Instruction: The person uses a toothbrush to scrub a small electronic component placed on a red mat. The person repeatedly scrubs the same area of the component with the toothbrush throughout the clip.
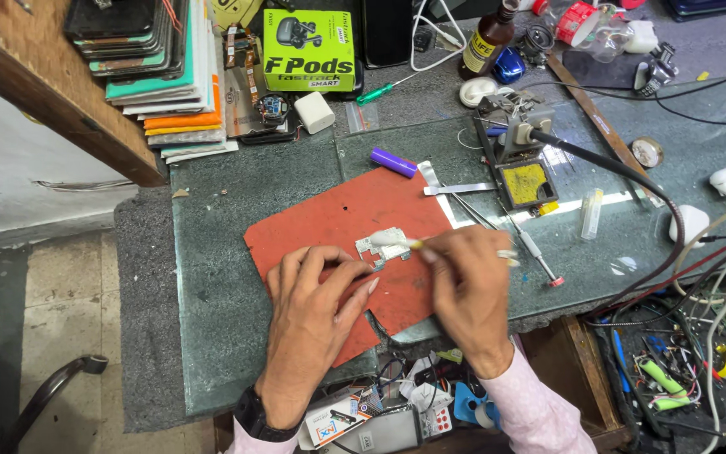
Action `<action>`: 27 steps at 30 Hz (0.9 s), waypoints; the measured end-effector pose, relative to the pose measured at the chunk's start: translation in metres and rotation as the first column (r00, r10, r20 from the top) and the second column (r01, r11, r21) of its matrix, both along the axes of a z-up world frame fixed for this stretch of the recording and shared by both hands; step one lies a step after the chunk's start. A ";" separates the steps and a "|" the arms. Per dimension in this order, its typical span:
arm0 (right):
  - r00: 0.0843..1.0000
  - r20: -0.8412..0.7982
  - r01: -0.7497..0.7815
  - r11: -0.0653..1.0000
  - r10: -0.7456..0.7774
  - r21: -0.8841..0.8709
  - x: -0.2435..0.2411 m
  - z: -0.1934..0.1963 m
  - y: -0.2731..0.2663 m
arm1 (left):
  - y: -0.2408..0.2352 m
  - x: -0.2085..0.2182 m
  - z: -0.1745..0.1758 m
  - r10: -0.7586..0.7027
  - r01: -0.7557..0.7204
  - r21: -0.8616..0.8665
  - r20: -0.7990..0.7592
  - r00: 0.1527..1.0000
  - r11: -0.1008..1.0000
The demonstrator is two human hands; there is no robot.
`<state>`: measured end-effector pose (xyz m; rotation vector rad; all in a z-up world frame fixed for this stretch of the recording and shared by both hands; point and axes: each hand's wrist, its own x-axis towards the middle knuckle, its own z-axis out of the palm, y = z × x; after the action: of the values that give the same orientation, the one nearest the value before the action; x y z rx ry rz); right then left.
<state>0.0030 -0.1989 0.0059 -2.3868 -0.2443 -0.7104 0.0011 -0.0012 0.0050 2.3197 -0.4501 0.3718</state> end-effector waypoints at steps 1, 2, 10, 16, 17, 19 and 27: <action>0.999 -0.004 0.041 0.999 -0.041 0.000 0.000 0.000 0.001 | 0.000 0.000 0.000 -0.002 0.002 -0.006 -0.006 1.000 1.000; 0.997 -0.008 0.082 0.997 -0.082 0.001 0.000 0.001 0.001 | 0.000 0.000 0.000 -0.005 0.005 -0.013 -0.013 1.000 1.000; 0.998 0.005 0.070 0.997 -0.070 0.012 0.000 0.000 0.000 | -0.003 0.002 0.001 0.003 -0.003 -0.013 -0.002 1.000 1.000; 0.996 -0.009 -0.090 0.996 0.090 -0.001 -0.001 0.004 0.004 | 0.000 -0.001 0.001 0.000 0.000 -0.025 -0.001 1.000 1.000; 0.999 -0.001 -0.033 0.999 0.033 0.004 -0.001 0.005 0.004 | 0.000 -0.001 0.001 0.005 -0.004 -0.024 0.009 1.000 1.000; 0.999 0.003 0.032 0.999 -0.032 0.006 0.000 0.006 0.006 | 0.001 -0.001 0.001 -0.002 0.002 -0.030 0.021 1.000 1.000; 1.000 0.003 0.003 1.000 -0.003 0.000 -0.001 0.002 0.006 | 0.002 -0.001 0.000 -0.006 0.006 -0.030 0.011 1.000 1.000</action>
<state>0.0017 -0.1931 0.0077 -2.3868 -0.2419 -0.7157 0.0003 0.0004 0.0046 2.2875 -0.4538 0.3866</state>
